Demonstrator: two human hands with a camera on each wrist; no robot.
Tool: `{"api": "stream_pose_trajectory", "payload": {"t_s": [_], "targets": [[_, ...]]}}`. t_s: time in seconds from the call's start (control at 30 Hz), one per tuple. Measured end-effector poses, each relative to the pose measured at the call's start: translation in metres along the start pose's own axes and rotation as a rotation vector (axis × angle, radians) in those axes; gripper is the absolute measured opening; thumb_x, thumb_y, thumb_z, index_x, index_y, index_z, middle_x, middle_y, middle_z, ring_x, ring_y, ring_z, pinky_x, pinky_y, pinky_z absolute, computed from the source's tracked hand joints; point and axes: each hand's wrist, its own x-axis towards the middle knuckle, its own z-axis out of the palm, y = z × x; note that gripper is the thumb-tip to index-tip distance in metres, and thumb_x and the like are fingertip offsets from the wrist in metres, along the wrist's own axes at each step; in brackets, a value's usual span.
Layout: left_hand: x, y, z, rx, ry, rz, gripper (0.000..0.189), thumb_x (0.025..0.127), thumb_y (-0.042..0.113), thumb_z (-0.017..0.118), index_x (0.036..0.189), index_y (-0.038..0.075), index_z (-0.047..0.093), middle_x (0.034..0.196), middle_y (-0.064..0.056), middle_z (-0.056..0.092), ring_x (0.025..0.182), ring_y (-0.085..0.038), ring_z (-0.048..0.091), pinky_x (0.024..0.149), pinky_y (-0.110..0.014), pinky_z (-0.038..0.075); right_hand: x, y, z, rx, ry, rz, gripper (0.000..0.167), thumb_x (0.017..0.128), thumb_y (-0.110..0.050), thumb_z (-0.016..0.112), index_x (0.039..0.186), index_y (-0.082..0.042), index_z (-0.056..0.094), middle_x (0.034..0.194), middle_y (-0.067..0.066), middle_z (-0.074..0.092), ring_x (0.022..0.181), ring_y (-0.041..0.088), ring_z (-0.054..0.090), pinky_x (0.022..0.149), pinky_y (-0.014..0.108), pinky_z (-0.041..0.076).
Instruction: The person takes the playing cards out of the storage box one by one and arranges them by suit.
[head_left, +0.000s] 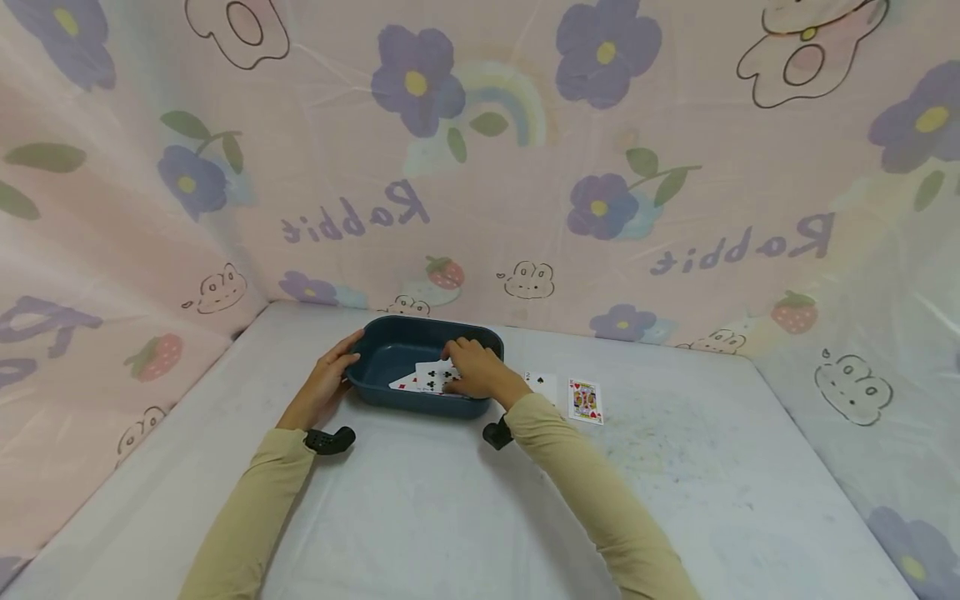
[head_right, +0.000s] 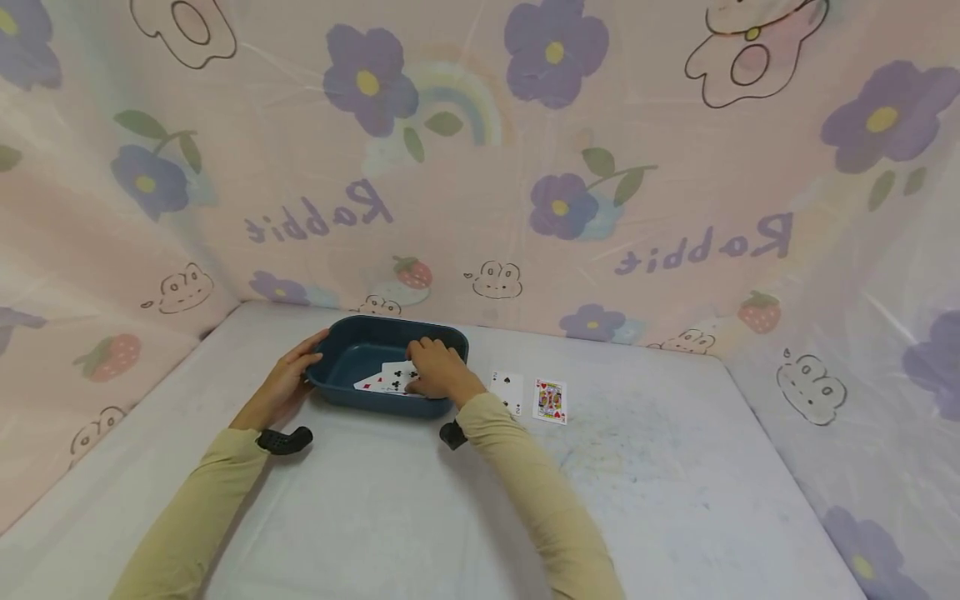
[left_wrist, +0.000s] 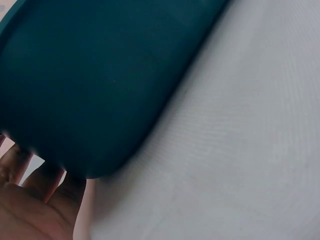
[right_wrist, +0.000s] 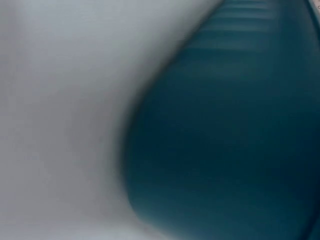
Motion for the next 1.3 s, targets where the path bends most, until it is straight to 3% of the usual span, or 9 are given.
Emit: {"api": "stream_pose_trajectory", "payload": {"t_s": [0.17,0.4,0.87,1.3], "targets": [[0.0,0.002,0.001,-0.011,-0.008,0.001,0.052,0.106,0.01,0.034,0.156,0.012,0.021,0.161,-0.007,0.004,0.144,-0.03,0.008,0.112,-0.053,0.016,0.003,-0.003,0.002,-0.032,-0.047,0.045,0.052,0.087,-0.037,0.073,0.127,-0.011,0.052,0.123,0.008,0.052,0.112,0.025,0.049,0.089,0.043,0.043],[0.001,0.0,-0.001,0.001,-0.01,0.018,0.051,0.106,0.011,0.034,0.156,0.012,0.022,0.161,-0.007,0.006,0.144,-0.029,0.007,0.112,-0.052,0.016,0.007,-0.003,0.002,-0.081,-0.123,0.095,0.055,0.089,-0.04,0.07,0.132,-0.013,0.049,0.131,0.007,0.049,0.12,0.026,0.045,0.098,0.046,0.038],[0.0,0.0,0.0,0.006,-0.014,0.013,0.051,0.106,0.01,0.033,0.156,0.011,0.021,0.161,-0.008,0.004,0.145,-0.029,0.005,0.112,-0.053,0.015,0.009,-0.005,0.008,-0.116,-0.151,0.158,0.06,0.091,-0.039,0.068,0.14,-0.014,0.047,0.136,0.008,0.049,0.123,0.026,0.046,0.1,0.05,0.038],[0.0,-0.002,-0.001,-0.01,-0.008,0.023,0.051,0.106,0.011,0.033,0.155,0.011,0.022,0.161,-0.007,0.005,0.145,-0.028,0.005,0.112,-0.053,0.014,0.012,-0.005,0.009,-0.066,-0.125,0.147,0.06,0.088,-0.035,0.072,0.14,-0.015,0.048,0.132,0.01,0.047,0.121,0.027,0.044,0.099,0.05,0.038]]}}
